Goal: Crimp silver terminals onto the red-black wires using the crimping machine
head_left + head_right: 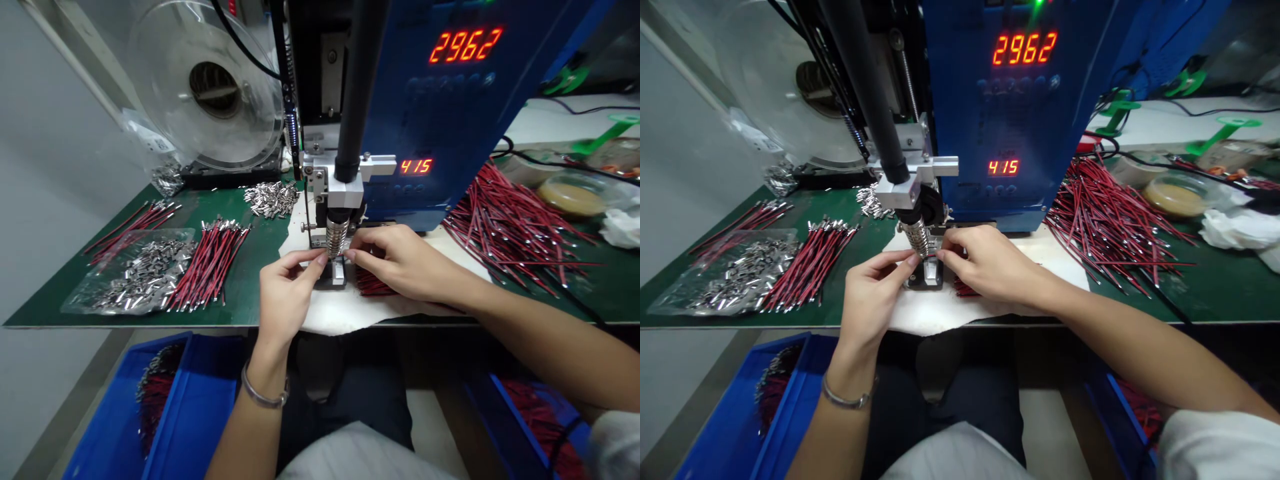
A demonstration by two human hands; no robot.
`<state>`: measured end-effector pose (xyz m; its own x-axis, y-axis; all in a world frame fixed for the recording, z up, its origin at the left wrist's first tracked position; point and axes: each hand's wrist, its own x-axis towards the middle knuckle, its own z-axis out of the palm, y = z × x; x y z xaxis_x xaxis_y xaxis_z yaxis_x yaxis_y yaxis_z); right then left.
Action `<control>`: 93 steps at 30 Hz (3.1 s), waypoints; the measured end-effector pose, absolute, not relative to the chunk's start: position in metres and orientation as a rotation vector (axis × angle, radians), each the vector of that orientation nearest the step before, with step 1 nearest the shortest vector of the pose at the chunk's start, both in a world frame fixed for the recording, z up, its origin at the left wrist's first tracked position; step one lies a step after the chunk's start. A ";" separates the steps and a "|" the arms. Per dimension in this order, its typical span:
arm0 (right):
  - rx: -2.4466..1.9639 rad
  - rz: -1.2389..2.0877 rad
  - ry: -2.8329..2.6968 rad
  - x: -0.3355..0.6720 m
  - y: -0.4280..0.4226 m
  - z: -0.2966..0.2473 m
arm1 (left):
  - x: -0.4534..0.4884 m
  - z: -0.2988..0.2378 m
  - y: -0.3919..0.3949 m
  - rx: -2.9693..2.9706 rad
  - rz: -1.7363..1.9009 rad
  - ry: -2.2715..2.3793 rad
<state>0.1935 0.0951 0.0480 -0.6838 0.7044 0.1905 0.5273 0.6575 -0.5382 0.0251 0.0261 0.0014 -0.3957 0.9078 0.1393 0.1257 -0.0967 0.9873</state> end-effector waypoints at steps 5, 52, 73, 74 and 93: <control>-0.969 0.635 -2.489 0.193 0.095 0.048 | 0.025 0.000 0.026 1.154 1.553 1.525; -0.586 0.505 -2.573 0.203 0.104 0.051 | 0.023 0.006 0.025 1.117 1.486 1.526; -0.611 0.432 -2.597 0.206 0.104 0.048 | 0.022 0.003 0.024 1.039 1.544 1.388; -0.609 0.430 -2.595 0.205 0.104 0.048 | 0.022 0.003 0.024 1.037 1.548 1.381; -0.609 0.408 -2.593 0.206 0.105 0.048 | 0.022 0.003 0.025 1.021 1.556 1.379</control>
